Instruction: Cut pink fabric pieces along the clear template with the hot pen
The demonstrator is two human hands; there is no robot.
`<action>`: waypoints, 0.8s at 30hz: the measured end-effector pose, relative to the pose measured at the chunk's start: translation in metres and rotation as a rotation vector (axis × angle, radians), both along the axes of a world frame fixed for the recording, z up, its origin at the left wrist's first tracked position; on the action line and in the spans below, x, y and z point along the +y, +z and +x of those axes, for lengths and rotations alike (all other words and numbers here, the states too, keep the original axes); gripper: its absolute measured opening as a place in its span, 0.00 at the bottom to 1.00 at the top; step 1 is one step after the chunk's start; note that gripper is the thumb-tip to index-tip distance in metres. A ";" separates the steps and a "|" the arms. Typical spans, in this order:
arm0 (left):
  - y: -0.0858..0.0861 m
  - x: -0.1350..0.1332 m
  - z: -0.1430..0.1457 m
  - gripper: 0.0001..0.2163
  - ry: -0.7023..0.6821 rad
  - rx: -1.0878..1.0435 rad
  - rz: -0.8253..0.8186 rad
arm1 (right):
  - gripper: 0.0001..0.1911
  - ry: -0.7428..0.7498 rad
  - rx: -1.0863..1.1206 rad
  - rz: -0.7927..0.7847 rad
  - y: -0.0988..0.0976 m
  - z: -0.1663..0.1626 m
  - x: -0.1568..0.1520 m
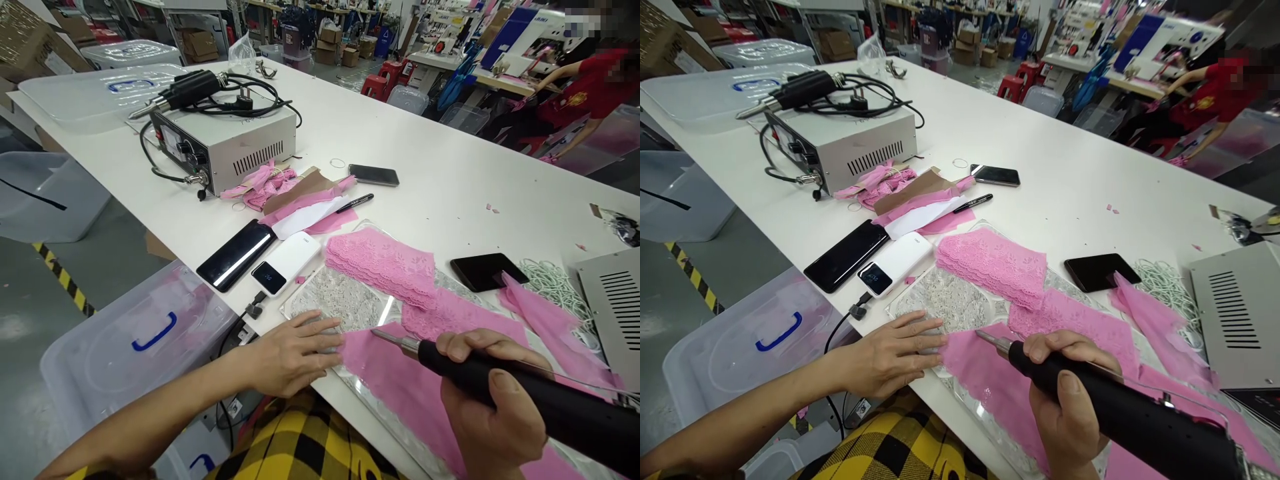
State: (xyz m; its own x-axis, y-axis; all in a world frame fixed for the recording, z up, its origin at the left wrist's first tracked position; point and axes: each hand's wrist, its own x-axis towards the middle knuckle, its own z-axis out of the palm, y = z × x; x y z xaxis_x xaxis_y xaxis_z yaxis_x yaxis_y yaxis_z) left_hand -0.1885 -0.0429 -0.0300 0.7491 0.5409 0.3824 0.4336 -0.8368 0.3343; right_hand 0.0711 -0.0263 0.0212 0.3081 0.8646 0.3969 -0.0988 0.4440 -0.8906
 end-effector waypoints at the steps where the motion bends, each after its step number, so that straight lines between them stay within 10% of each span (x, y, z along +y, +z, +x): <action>1: 0.000 0.000 0.000 0.13 -0.006 -0.005 0.005 | 0.05 0.006 0.008 -0.004 0.001 -0.002 -0.001; 17: 0.004 0.002 -0.003 0.15 -0.035 -0.044 0.035 | 0.04 0.131 0.020 0.046 -0.002 -0.020 -0.002; 24: 0.011 0.010 0.003 0.19 -0.046 -0.030 0.116 | 0.07 -0.170 0.123 0.073 0.015 0.033 0.000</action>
